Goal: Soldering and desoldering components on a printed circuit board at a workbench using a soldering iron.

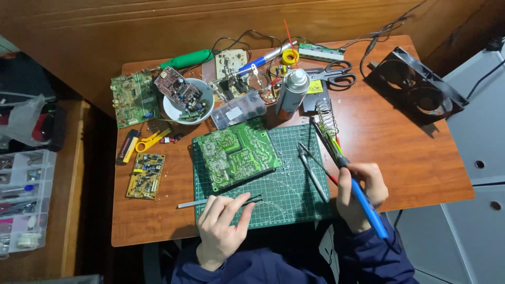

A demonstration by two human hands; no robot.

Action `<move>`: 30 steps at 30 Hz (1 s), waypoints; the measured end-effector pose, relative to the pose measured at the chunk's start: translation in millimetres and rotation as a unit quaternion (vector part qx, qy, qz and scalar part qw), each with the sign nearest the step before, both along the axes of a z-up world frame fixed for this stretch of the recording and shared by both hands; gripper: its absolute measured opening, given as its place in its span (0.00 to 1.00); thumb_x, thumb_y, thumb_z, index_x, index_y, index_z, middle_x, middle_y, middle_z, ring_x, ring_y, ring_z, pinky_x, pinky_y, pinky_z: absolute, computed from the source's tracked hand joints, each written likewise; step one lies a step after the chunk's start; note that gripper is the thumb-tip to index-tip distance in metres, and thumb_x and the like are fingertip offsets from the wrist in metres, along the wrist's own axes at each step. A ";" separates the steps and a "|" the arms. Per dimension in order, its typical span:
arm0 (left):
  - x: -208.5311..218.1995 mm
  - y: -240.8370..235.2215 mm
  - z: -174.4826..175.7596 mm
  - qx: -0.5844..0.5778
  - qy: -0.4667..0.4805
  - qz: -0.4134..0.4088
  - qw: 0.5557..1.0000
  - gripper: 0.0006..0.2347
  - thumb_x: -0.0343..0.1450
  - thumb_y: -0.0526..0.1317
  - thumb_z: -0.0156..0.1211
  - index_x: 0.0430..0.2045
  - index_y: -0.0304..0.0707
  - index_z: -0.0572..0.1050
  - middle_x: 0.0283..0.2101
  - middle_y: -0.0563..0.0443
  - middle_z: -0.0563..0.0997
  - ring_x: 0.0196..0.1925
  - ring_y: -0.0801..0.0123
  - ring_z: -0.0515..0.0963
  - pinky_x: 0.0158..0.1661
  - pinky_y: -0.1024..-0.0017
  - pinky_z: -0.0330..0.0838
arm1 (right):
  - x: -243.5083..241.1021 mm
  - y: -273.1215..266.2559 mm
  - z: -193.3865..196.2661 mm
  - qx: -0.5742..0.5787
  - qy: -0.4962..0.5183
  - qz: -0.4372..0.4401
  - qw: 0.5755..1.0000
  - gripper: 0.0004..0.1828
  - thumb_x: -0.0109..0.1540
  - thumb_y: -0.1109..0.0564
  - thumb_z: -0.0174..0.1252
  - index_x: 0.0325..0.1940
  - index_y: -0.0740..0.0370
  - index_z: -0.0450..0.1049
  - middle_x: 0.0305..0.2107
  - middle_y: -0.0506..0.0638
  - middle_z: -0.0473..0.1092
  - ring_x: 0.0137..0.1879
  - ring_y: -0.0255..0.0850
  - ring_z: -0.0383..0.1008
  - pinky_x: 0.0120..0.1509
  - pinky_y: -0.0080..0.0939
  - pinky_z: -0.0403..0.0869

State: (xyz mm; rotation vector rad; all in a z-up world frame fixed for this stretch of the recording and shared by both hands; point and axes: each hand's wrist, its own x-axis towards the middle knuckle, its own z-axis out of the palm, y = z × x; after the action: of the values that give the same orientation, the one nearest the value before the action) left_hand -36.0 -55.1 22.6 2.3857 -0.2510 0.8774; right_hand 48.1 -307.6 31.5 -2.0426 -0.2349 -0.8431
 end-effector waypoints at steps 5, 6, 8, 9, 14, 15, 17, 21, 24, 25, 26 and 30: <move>0.2 -2.4 -0.7 0.004 0.019 -0.023 1.000 0.06 0.70 0.40 0.66 0.36 0.43 0.80 0.26 0.56 0.69 0.25 0.69 0.66 0.26 0.74 0.63 | 14.9 -4.3 -1.5 -0.058 -0.001 0.001 0.998 0.08 0.65 0.61 0.61 0.42 0.70 0.71 0.32 0.58 0.69 0.32 0.43 0.69 0.37 0.38 0.67; 1.2 -2.7 -0.4 0.008 0.020 -0.030 0.999 0.05 0.69 0.40 0.66 0.35 0.42 0.80 0.26 0.56 0.70 0.25 0.69 0.67 0.25 0.74 0.63 | 17.8 -4.7 -1.2 -0.081 0.000 0.001 0.997 0.10 0.64 0.61 0.64 0.44 0.71 0.73 0.34 0.59 0.71 0.35 0.44 0.70 0.39 0.38 0.68; 4.2 -3.7 -1.6 0.018 0.026 -0.032 0.999 0.05 0.69 0.40 0.67 0.35 0.43 0.80 0.26 0.56 0.71 0.26 0.69 0.67 0.25 0.74 0.64 | 22.2 -4.3 -1.7 -0.110 -0.010 -0.007 0.994 0.12 0.63 0.60 0.67 0.45 0.70 0.74 0.35 0.60 0.72 0.36 0.44 0.71 0.40 0.39 0.70; 6.2 -4.0 -1.9 0.030 0.030 -0.035 0.999 0.06 0.69 0.40 0.67 0.35 0.43 0.80 0.26 0.57 0.71 0.26 0.69 0.68 0.26 0.75 0.65 | 24.9 -3.9 -1.8 -0.139 -0.023 -0.015 0.990 0.14 0.63 0.58 0.70 0.46 0.70 0.75 0.36 0.60 0.74 0.36 0.44 0.72 0.42 0.40 0.72; 6.3 0.3 -7.5 0.046 0.060 -0.035 0.997 0.06 0.68 0.40 0.69 0.35 0.44 0.80 0.28 0.57 0.73 0.28 0.69 0.69 0.23 0.75 0.64 | 35.5 -5.3 -9.9 -0.144 -0.020 -0.017 0.989 0.16 0.63 0.58 0.70 0.49 0.70 0.75 0.36 0.60 0.73 0.36 0.44 0.70 0.42 0.41 0.70; 6.0 1.6 -7.6 0.051 0.067 -0.036 0.996 0.07 0.68 0.40 0.69 0.35 0.43 0.80 0.29 0.56 0.73 0.29 0.68 0.69 0.22 0.74 0.64 | 37.4 -6.4 -11.9 -0.146 -0.016 -0.012 0.989 0.17 0.63 0.58 0.70 0.51 0.70 0.75 0.36 0.59 0.72 0.36 0.44 0.69 0.43 0.41 0.70; 4.4 5.1 -10.4 0.051 0.077 -0.038 0.995 0.07 0.68 0.40 0.69 0.36 0.43 0.80 0.30 0.55 0.74 0.30 0.68 0.70 0.23 0.74 0.66 | 39.3 -5.1 -12.4 -0.139 -0.003 -0.013 0.990 0.17 0.64 0.56 0.69 0.52 0.69 0.75 0.36 0.58 0.72 0.36 0.43 0.68 0.42 0.40 0.69; 3.7 9.3 -11.3 0.061 0.084 -0.038 0.994 0.08 0.67 0.40 0.69 0.36 0.42 0.80 0.32 0.53 0.74 0.33 0.66 0.70 0.28 0.72 0.69 | 44.7 -4.5 -15.2 -0.121 0.043 -0.024 0.991 0.16 0.64 0.58 0.69 0.53 0.67 0.74 0.36 0.56 0.70 0.35 0.42 0.67 0.39 0.39 0.67; 1.0 11.3 -13.7 0.080 0.105 -0.037 0.991 0.08 0.68 0.40 0.68 0.38 0.42 0.80 0.34 0.53 0.75 0.36 0.64 0.71 0.32 0.70 0.71 | 47.3 -3.2 -10.3 -0.111 0.074 -0.028 0.991 0.18 0.62 0.64 0.69 0.53 0.66 0.72 0.40 0.58 0.71 0.38 0.42 0.69 0.41 0.40 0.68; -0.4 12.0 -15.5 0.080 0.106 -0.037 0.990 0.08 0.68 0.40 0.68 0.38 0.42 0.80 0.34 0.53 0.75 0.36 0.64 0.71 0.32 0.70 0.71 | 46.6 -2.8 -9.8 -0.111 0.074 -0.028 0.991 0.18 0.62 0.64 0.69 0.53 0.66 0.72 0.40 0.58 0.71 0.38 0.42 0.69 0.41 0.40 0.68; -1.3 12.9 -17.1 0.091 0.113 -0.034 0.989 0.09 0.68 0.41 0.68 0.39 0.43 0.80 0.35 0.52 0.75 0.37 0.64 0.71 0.35 0.69 0.71 | 46.6 -2.0 -8.9 -0.098 0.098 -0.028 0.990 0.18 0.63 0.61 0.67 0.54 0.65 0.71 0.40 0.58 0.72 0.37 0.42 0.71 0.40 0.41 0.70; -3.0 16.0 -21.5 0.112 0.108 -0.015 0.988 0.08 0.68 0.41 0.67 0.38 0.43 0.80 0.36 0.52 0.75 0.37 0.63 0.71 0.36 0.68 0.70 | 42.6 1.9 -2.6 -0.052 0.139 -0.010 0.989 0.20 0.63 0.58 0.65 0.56 0.66 0.69 0.40 0.61 0.72 0.44 0.45 0.76 0.34 0.39 0.76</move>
State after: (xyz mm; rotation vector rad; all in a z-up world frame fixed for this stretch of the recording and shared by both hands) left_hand -39.1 -39.1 1.1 2.6531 -0.3121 0.5965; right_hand 90.6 -305.7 28.9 -2.2343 -0.1041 -0.5591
